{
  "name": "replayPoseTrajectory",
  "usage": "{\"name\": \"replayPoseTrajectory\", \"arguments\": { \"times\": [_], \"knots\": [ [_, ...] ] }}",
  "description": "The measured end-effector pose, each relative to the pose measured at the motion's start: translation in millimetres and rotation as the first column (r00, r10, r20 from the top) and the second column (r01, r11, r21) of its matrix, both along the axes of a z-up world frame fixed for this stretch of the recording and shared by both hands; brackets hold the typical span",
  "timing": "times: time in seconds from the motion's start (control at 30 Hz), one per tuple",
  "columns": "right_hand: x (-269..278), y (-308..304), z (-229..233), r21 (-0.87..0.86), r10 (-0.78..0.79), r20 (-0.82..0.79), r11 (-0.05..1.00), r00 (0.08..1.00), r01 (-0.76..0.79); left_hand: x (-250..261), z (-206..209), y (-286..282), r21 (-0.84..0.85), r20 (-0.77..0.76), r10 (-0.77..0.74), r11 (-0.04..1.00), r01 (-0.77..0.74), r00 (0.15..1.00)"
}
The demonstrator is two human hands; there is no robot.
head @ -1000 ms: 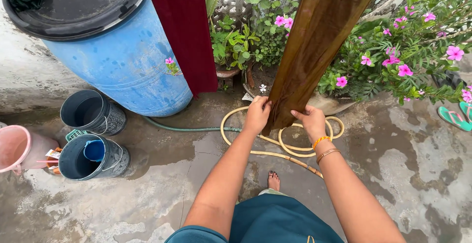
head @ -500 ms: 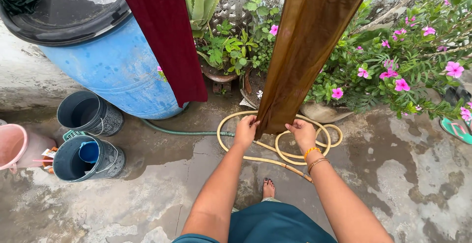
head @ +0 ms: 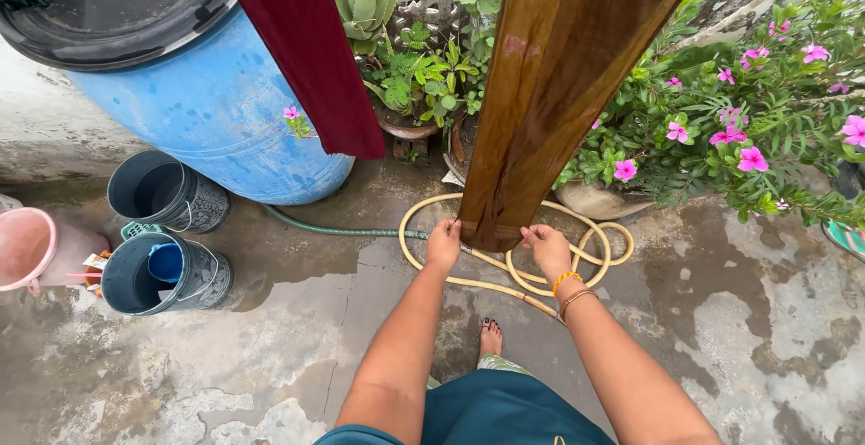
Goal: Washing a long brown cloth and hanging it on a wire line to dry on a terrace.
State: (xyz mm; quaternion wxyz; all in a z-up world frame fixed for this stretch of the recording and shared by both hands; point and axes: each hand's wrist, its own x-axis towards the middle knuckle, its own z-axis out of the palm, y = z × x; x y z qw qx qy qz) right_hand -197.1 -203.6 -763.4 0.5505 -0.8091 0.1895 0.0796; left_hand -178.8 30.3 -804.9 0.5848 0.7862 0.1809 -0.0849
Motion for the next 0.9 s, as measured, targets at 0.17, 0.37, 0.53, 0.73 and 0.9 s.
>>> {"name": "replayPoseTrajectory", "arguments": {
  "times": [0.17, 0.37, 0.53, 0.73, 0.9],
  "knots": [
    [2.4, 2.6, -21.0, -0.011, 0.034, -0.158, 0.999, 0.987, -0.036, -0.2, -2.4, 9.1, 0.274, -0.237, -0.158, 0.936, 0.222, 0.959],
    [-10.4, 3.0, -24.7, -0.167, 0.048, -0.14, 0.983, 0.989, -0.071, -14.2, -8.0, 17.8, 0.305, -0.258, -0.106, 0.934, 0.185, 0.96],
    [-15.0, -8.1, -52.2, -0.304, 0.032, -0.027, 0.952, 0.999, -0.039, -19.4, 8.7, 21.0, 0.302, -0.207, -0.174, 0.925, 0.232, 0.963],
    [-4.5, -9.8, 10.7, -0.241, -0.149, 0.187, 0.951, 0.971, 0.193, 14.5, 92.9, 7.9, 0.046, 0.125, -0.061, 0.997, 0.056, 0.99],
    [6.8, 0.6, 166.8, -0.026, -0.362, 0.66, 0.865, 0.659, 0.501, 31.0, 283.5, -7.0, -0.39, 0.555, 0.086, 0.906, 0.167, 0.828]
  ]
}}
